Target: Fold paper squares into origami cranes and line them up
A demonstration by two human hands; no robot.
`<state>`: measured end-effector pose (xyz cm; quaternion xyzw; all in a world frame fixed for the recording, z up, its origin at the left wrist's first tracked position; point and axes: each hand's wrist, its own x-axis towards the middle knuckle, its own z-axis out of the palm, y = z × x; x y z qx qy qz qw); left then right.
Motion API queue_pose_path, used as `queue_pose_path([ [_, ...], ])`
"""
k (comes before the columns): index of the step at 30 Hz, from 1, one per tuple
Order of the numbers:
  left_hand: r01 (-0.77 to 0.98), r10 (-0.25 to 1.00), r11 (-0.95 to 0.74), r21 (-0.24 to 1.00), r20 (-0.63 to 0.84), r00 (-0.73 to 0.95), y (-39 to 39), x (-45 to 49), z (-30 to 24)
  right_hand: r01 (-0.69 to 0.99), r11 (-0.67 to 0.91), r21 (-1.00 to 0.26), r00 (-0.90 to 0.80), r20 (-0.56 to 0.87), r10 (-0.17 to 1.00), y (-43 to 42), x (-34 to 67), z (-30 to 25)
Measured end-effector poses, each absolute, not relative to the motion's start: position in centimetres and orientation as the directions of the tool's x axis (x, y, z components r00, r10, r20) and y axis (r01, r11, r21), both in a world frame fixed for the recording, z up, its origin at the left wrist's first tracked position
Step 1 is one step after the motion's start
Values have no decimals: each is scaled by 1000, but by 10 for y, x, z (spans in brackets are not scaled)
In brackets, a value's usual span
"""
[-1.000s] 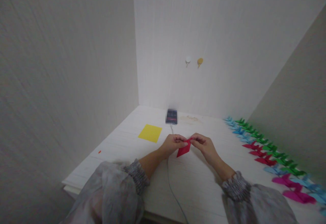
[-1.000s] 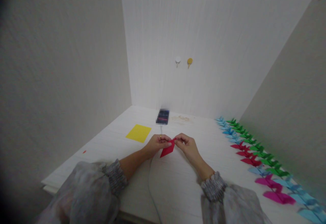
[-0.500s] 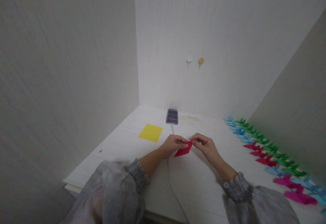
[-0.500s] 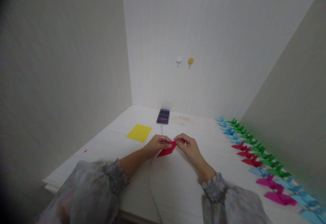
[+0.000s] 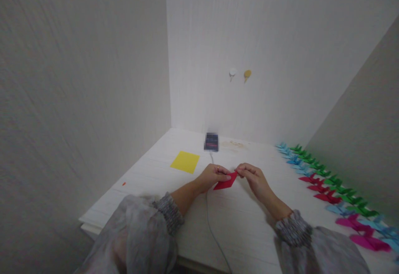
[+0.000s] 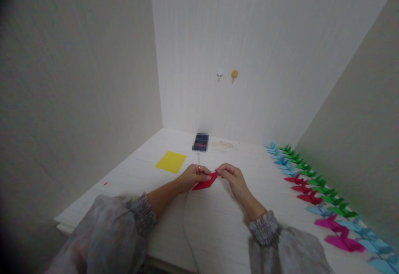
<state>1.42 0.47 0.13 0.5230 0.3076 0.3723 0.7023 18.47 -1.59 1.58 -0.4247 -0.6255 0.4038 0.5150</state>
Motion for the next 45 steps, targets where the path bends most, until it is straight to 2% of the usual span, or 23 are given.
queue_pose_path([
  [4, -86, 873, 90, 992, -37, 486, 6, 14, 1, 147, 309, -940, -32, 308, 951, -14, 185, 18],
  [11, 69, 917, -113, 991, 78, 392, 9, 15, -4, 374, 264, -889, -100, 244, 965, -16, 177, 17],
  [16, 175, 917, -221, 959, 144, 372, 11, 14, -6, 326, 205, -923, -110, 178, 978, -16, 176, 18],
  [21, 225, 912, -239, 945, 138, 386, 10, 14, -4, 258, 114, -959, -78, 97, 992, -16, 175, 20],
  [26, 135, 919, -126, 983, 64, 390, 11, 17, -6, 255, 89, -963, -18, 88, 996, -16, 175, 20],
  [32, -107, 917, -150, 983, 179, 356, 12, 18, -7, 271, 199, -942, -22, 201, 979, -13, 175, 16],
  [35, -132, 919, -126, 983, 166, 357, 11, 18, -6, 197, 222, -955, 3, 227, 974, -13, 172, 15],
  [38, -138, 913, -127, 982, 170, 370, 11, 19, -7, 134, 158, -978, -49, 153, 987, -15, 168, 15],
  [41, -147, 905, -110, 983, 160, 394, 12, 19, -9, 161, 117, -980, -90, 104, 991, -17, 167, 15],
  [45, -123, 888, -39, 992, 91, 451, 11, 18, -9, 192, 117, -974, -13, 117, 993, -18, 169, 15],
])
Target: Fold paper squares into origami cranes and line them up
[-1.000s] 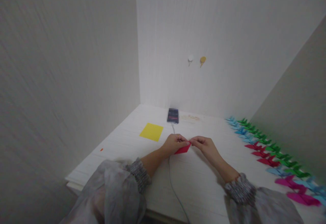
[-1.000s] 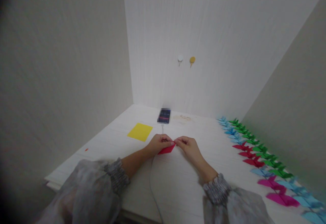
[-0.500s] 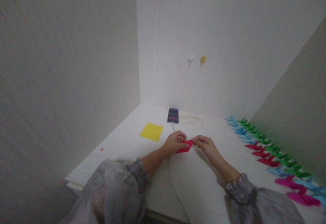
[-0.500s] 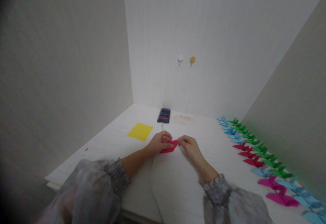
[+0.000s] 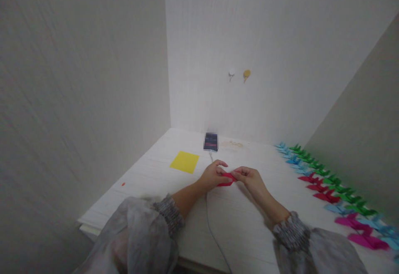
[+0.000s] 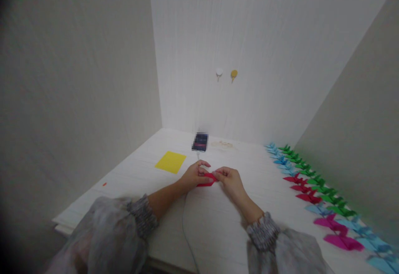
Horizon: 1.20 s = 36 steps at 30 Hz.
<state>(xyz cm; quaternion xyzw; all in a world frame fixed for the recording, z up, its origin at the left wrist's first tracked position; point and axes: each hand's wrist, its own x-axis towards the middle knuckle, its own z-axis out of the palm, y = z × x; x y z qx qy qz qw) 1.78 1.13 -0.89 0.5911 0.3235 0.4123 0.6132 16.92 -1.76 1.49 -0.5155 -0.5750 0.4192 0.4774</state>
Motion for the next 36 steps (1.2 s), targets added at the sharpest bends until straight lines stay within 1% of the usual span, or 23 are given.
queue_pose_path([
  [3, -148, 886, -26, 989, 91, 454, 9, 17, -5, 201, 106, -974, 35, 115, 993, -17, 171, 14],
  [7, -191, 892, -14, 982, 99, 441, 7, 17, -1, 195, 84, -977, 30, 92, 995, -16, 172, 13],
  [11, -199, 897, -29, 980, 114, 428, 9, 16, -2, 193, 72, -979, -10, 71, 997, -16, 171, 12],
  [13, -196, 896, -28, 980, 111, 430, 11, 16, -5, 217, 77, -973, -34, 72, 997, -16, 170, 10],
  [18, -136, 891, -6, 991, 67, 448, 15, 15, -13, 317, 170, -933, -126, 136, 983, -14, 169, 3],
  [21, -101, 891, -17, 995, 61, 449, 16, 17, -15, 323, 135, -937, -161, 87, 983, -13, 170, 0],
  [26, -106, 894, -31, 994, 75, 442, 17, 15, -13, 288, 57, -956, -118, 24, 993, -9, 176, -6],
  [31, -115, 910, -29, 993, 73, 408, 20, 10, -8, 328, 65, -943, -82, 41, 996, -4, 182, -12],
  [36, -165, 920, 5, 986, 60, 387, 22, 9, -9, 347, 64, -936, -61, 46, 997, -6, 181, -7],
])
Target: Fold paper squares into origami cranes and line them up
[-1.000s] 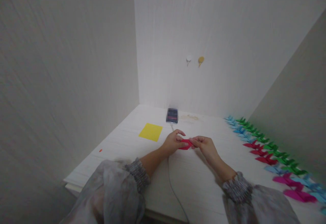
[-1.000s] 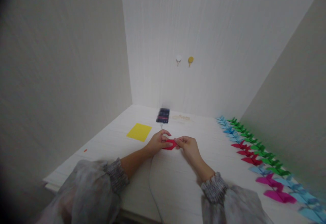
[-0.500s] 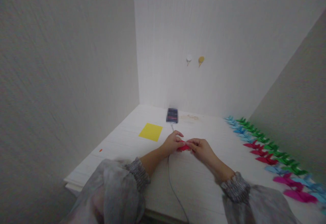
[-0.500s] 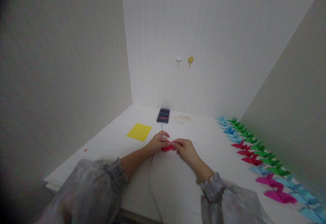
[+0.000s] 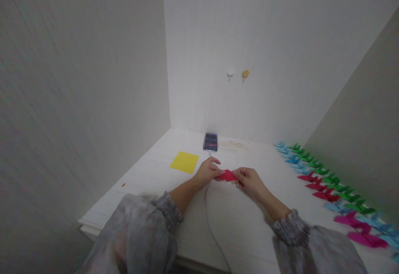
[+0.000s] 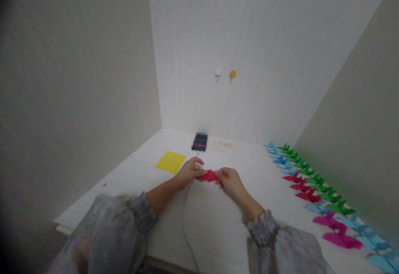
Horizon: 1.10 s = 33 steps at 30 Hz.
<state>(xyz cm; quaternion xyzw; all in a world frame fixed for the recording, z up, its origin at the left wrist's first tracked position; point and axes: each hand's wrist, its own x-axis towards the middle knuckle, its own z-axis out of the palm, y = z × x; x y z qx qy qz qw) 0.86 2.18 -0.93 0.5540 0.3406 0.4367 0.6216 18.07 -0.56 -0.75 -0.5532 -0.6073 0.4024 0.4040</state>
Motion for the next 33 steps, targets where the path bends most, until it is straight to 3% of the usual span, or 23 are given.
queue_pose_path([
  [8, -154, 926, -3, 988, 60, 372, 24, 4, -8, 381, 78, -921, -55, 62, 997, -8, 183, 0],
  [15, -47, 841, 79, 996, -41, 539, 20, 4, -10, 299, 89, -950, -131, 52, 990, -14, 170, -3],
  [23, -185, 847, 75, 980, 35, 531, 21, 8, -13, 29, 104, -994, -213, 96, 972, -14, 164, -7],
  [33, -247, 833, 142, 959, 19, 553, 17, 5, -9, 23, 134, -991, -209, 126, 970, -20, 169, 1],
])
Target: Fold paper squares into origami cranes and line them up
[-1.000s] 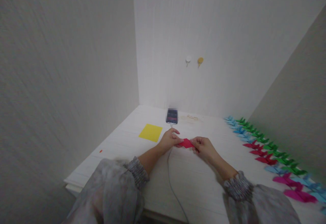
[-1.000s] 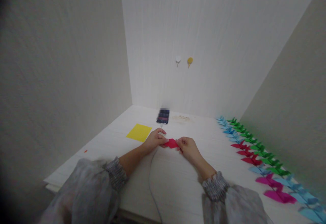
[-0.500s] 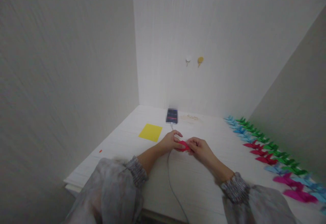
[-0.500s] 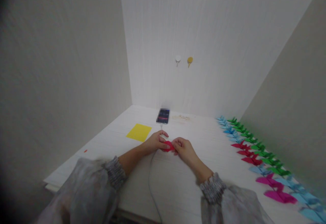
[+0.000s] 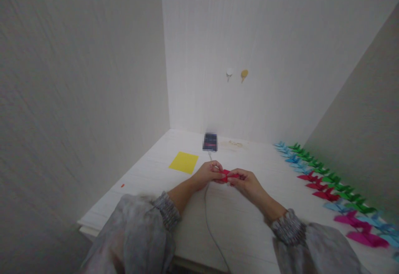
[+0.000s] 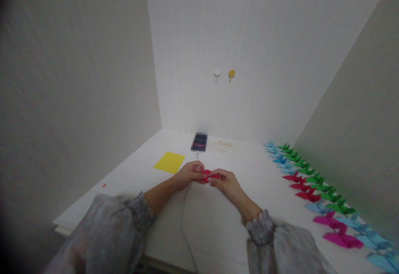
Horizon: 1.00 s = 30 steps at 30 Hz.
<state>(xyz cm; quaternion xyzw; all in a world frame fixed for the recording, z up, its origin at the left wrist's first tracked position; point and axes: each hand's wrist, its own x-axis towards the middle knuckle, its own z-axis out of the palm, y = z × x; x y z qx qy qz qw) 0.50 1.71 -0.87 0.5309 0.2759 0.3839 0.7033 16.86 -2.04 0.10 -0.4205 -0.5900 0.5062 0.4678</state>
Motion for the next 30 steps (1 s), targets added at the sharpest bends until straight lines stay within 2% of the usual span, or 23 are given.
queue_pose_path([
  [4, -231, 849, 152, 961, -7, 528, 15, 5, -7, 59, 165, -985, -216, 148, 965, -24, 165, 2],
  [11, -231, 849, 155, 961, -10, 528, 13, 5, -6, 186, 320, -929, -207, 281, 937, -22, 169, 0],
  [18, -263, 831, 161, 951, 13, 557, 13, 4, -6, 215, 255, -943, -175, 220, 960, -21, 170, -1],
  [30, -249, 851, 83, 965, 61, 521, 7, 4, 0, 188, 250, -950, -111, 232, 966, -24, 166, 0],
])
